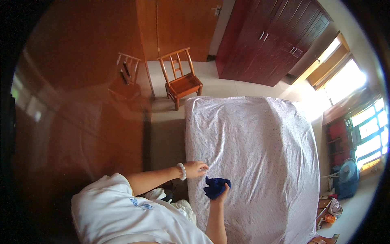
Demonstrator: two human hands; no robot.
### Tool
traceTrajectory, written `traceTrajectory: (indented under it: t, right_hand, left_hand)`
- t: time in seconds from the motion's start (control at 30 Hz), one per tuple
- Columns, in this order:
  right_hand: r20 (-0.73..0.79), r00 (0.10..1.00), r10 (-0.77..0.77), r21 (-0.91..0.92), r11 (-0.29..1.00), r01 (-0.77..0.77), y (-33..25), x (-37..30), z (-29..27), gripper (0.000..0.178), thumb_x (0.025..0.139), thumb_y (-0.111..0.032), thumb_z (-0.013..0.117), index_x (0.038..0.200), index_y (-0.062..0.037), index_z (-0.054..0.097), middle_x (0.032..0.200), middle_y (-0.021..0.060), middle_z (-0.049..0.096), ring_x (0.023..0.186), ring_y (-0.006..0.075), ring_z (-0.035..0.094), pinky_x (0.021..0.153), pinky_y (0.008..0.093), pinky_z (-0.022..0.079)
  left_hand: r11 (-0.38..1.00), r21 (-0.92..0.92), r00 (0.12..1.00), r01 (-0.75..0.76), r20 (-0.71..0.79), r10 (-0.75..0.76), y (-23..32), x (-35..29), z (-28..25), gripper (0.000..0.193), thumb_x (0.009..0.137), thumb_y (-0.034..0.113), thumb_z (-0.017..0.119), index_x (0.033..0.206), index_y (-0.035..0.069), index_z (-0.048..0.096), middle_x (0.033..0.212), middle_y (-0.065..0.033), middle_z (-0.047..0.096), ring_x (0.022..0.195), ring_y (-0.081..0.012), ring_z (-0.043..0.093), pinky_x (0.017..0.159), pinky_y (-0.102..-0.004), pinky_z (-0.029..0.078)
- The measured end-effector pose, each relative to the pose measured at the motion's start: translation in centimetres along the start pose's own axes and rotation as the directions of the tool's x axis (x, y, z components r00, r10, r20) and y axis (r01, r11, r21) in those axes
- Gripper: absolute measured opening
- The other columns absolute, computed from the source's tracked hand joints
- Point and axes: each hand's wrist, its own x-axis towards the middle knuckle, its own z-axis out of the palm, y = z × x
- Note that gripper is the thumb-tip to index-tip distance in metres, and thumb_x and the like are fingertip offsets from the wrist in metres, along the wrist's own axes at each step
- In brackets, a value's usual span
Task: The person spreads a floral sheet over a bed, then wipes the wooden headboard and a chair with a blue cloth. They move a backpack and wipe a bedside table, followed by wiping a desk surface and organizing items on it.
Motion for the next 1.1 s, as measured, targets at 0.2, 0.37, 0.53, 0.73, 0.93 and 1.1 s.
traceTrajectory:
  t: [0.2,0.37,0.53,0.73,0.93,1.1]
  right_hand:
    - [-0.088,0.992,-0.095,-0.107,0.991,0.086,-0.7,10.7,-1.9,0.038,0.082,-0.048,0.053,0.088,-0.0110,0.057,0.077,0.0087,0.061,0.066,0.0256,0.058,0.063,0.0393,0.051]
    - [-0.064,0.981,0.185,-0.015,0.982,-0.186,-2.6,21.9,6.1,0.043,0.082,-0.050,0.053,0.089,-0.0072,0.059,0.072,0.0093,0.061,0.061,0.0266,0.060,0.054,0.0394,0.051]
    - [-0.073,0.997,0.041,-0.039,0.998,-0.044,-1.3,34.7,14.0,0.033,0.086,-0.039,0.058,0.093,-0.0063,0.061,0.085,0.0099,0.066,0.072,0.0241,0.064,0.065,0.0362,0.053]
    - [-0.166,0.984,0.056,-0.207,0.974,-0.091,4.9,45.3,25.4,0.031,0.084,-0.033,0.063,0.101,-0.0067,0.058,0.086,0.0096,0.064,0.073,0.0221,0.066,0.058,0.0344,0.055]
    - [-0.177,0.983,0.053,-0.307,0.946,-0.106,8.0,55.4,32.6,0.031,0.083,-0.024,0.061,0.107,-0.0035,0.055,0.088,0.0120,0.064,0.073,0.0248,0.065,0.056,0.0356,0.055]
    - [-0.451,0.891,0.052,-0.324,0.921,-0.218,10.4,61.4,38.0,0.032,0.080,-0.023,0.065,0.107,-0.0075,0.055,0.088,0.0098,0.062,0.074,0.0245,0.065,0.057,0.0361,0.056]
  left_hand:
    - [0.986,0.021,0.983,0.168,-0.082,-0.166,-3.8,5.2,-9.4,0.027,0.087,0.020,0.058,0.110,0.006,0.060,0.102,-0.0154,0.061,0.092,-0.0296,0.061,0.083,-0.0387,0.048]
    - [0.966,0.076,0.945,0.247,-0.240,-0.223,-12.4,6.6,-18.1,0.020,0.086,0.018,0.058,0.101,0.006,0.064,0.103,-0.0155,0.060,0.101,-0.0323,0.057,0.089,-0.0392,0.046]
    - [0.818,-0.264,0.744,0.511,-0.341,-0.575,-19.1,9.3,-29.7,0.020,0.086,0.018,0.059,0.100,0.005,0.065,0.095,-0.0137,0.065,0.086,-0.0226,0.065,0.077,-0.0342,0.052]
    - [0.743,-0.019,0.574,0.668,-0.622,-0.532,-39.4,10.9,-42.3,0.017,0.081,0.017,0.061,0.097,0.011,0.063,0.103,-0.0097,0.061,0.098,-0.0263,0.058,0.085,-0.0379,0.047]
    - [0.543,0.343,0.594,0.766,-0.702,-0.394,-48.9,19.4,-55.8,0.034,0.075,0.020,0.066,0.108,0.014,0.059,0.114,-0.0112,0.056,0.111,-0.0300,0.050,0.095,-0.0428,0.042]
    - [0.392,0.395,0.548,0.831,-0.701,-0.456,-57.3,22.7,-66.4,0.067,0.074,0.029,0.072,0.132,0.014,0.042,0.139,-0.0145,0.040,0.129,-0.0340,0.036,0.109,-0.0423,0.030]
